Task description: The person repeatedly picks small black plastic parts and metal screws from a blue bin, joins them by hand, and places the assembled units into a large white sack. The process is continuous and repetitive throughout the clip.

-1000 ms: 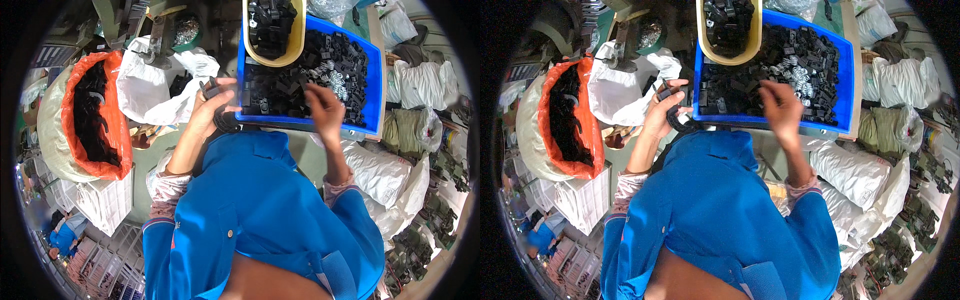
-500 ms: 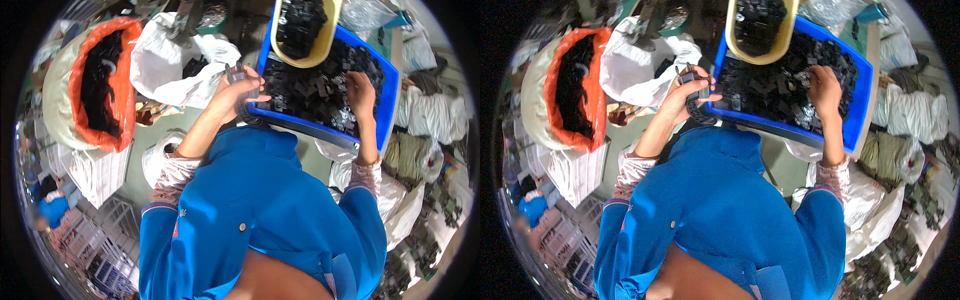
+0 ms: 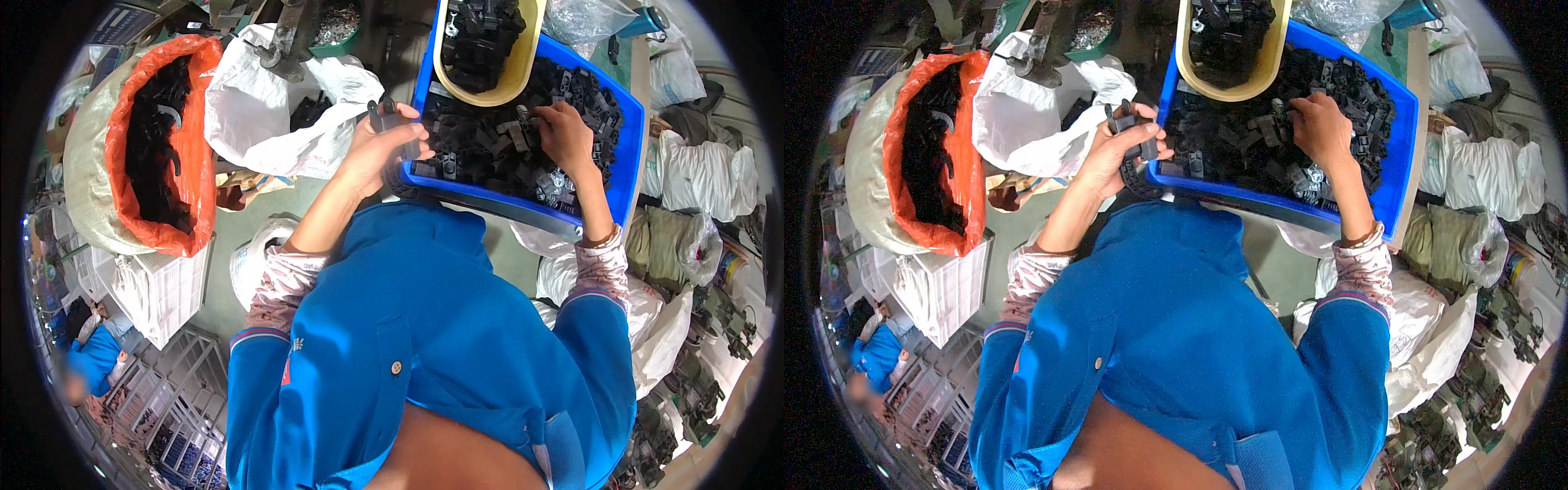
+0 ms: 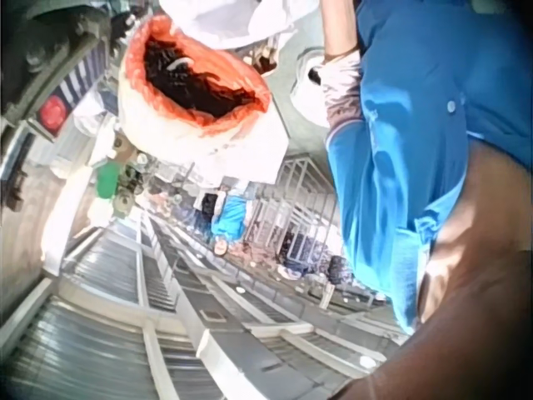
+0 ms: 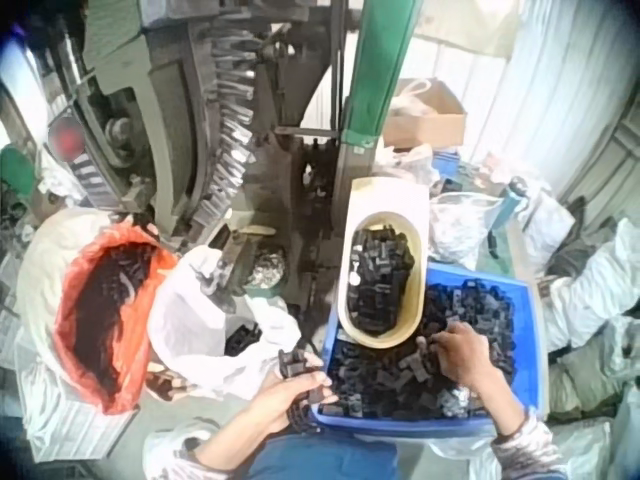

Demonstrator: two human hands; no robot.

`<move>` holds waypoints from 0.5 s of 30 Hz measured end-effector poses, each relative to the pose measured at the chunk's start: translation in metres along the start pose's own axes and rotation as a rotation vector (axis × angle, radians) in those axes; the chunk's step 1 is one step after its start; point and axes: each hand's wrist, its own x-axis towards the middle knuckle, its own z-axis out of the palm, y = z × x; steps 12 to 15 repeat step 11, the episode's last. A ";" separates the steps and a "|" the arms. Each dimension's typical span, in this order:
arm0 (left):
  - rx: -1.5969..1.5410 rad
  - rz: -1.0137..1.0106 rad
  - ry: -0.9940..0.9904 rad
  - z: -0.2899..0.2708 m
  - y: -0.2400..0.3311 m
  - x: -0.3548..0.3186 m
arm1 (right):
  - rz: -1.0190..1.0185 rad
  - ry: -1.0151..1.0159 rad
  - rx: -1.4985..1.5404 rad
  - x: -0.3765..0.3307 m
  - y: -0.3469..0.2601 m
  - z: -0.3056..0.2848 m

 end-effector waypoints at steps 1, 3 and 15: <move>-0.023 -0.005 -0.034 -0.003 -0.001 0.001 | 0.029 0.023 0.025 0.002 -0.003 -0.003; 0.010 -0.031 -0.046 -0.002 -0.001 0.003 | -0.019 0.038 0.062 0.011 -0.005 0.000; 0.074 0.043 -0.118 -0.010 0.001 0.003 | 0.060 -0.014 0.109 0.039 -0.013 0.016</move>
